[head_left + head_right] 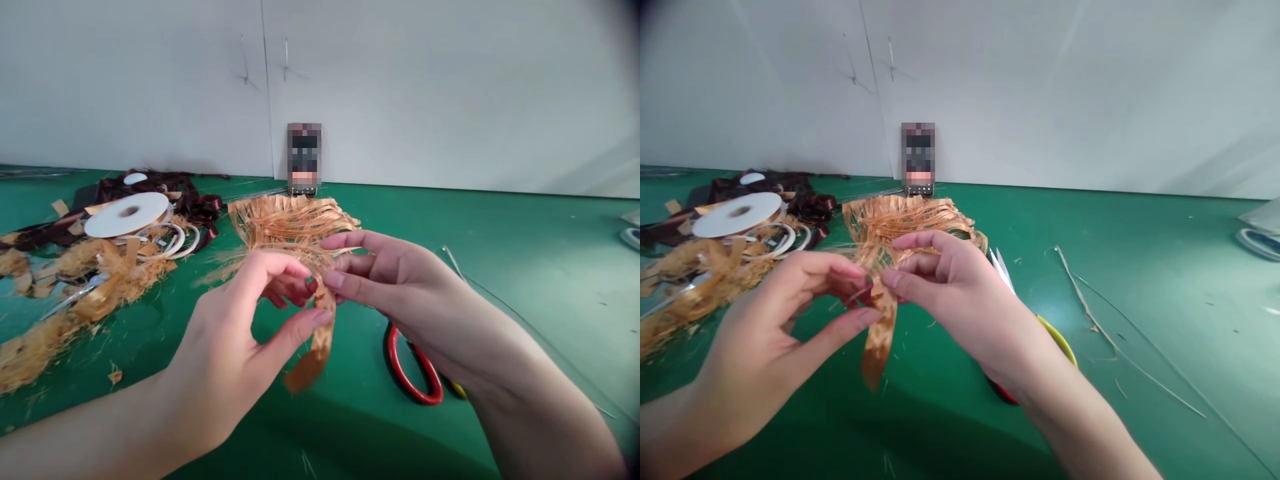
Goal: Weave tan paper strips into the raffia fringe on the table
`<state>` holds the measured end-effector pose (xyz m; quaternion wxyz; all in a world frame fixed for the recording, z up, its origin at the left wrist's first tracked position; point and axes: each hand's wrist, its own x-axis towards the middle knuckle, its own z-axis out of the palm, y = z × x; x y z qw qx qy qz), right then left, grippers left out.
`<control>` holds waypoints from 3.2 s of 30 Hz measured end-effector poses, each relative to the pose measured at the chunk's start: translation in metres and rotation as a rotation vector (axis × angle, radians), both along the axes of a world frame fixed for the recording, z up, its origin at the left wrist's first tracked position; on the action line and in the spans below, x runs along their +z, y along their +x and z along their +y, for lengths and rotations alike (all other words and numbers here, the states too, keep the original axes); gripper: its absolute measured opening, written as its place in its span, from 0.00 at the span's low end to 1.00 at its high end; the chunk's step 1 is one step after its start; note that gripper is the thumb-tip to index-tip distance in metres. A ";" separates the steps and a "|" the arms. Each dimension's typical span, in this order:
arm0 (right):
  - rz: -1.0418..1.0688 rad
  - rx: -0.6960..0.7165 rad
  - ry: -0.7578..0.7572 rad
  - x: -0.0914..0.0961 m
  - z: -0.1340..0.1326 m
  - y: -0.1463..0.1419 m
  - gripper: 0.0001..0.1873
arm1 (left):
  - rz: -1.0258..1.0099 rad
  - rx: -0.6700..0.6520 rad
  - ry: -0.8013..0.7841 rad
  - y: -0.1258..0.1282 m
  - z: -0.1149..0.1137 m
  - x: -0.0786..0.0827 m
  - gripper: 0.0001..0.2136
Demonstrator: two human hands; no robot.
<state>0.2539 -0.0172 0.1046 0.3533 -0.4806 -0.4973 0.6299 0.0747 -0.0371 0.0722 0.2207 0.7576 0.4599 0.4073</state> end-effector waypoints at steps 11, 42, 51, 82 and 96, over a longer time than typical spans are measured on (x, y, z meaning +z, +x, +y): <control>0.091 -0.075 -0.004 0.001 -0.001 0.000 0.20 | -0.310 -0.056 -0.341 0.005 0.006 0.009 0.09; 0.051 -0.113 0.029 0.001 -0.002 -0.005 0.19 | -0.636 -0.087 -0.618 0.000 0.012 0.010 0.06; -0.262 -0.366 0.370 0.000 0.001 0.000 0.15 | -0.561 -0.086 -0.611 -0.004 0.013 0.005 0.06; -0.271 -0.004 0.278 0.001 -0.001 0.000 0.16 | -0.354 -0.097 -0.482 -0.004 0.008 0.008 0.10; -0.165 -0.036 0.075 0.002 0.002 0.002 0.20 | -0.342 -0.090 -0.460 -0.004 0.007 0.007 0.11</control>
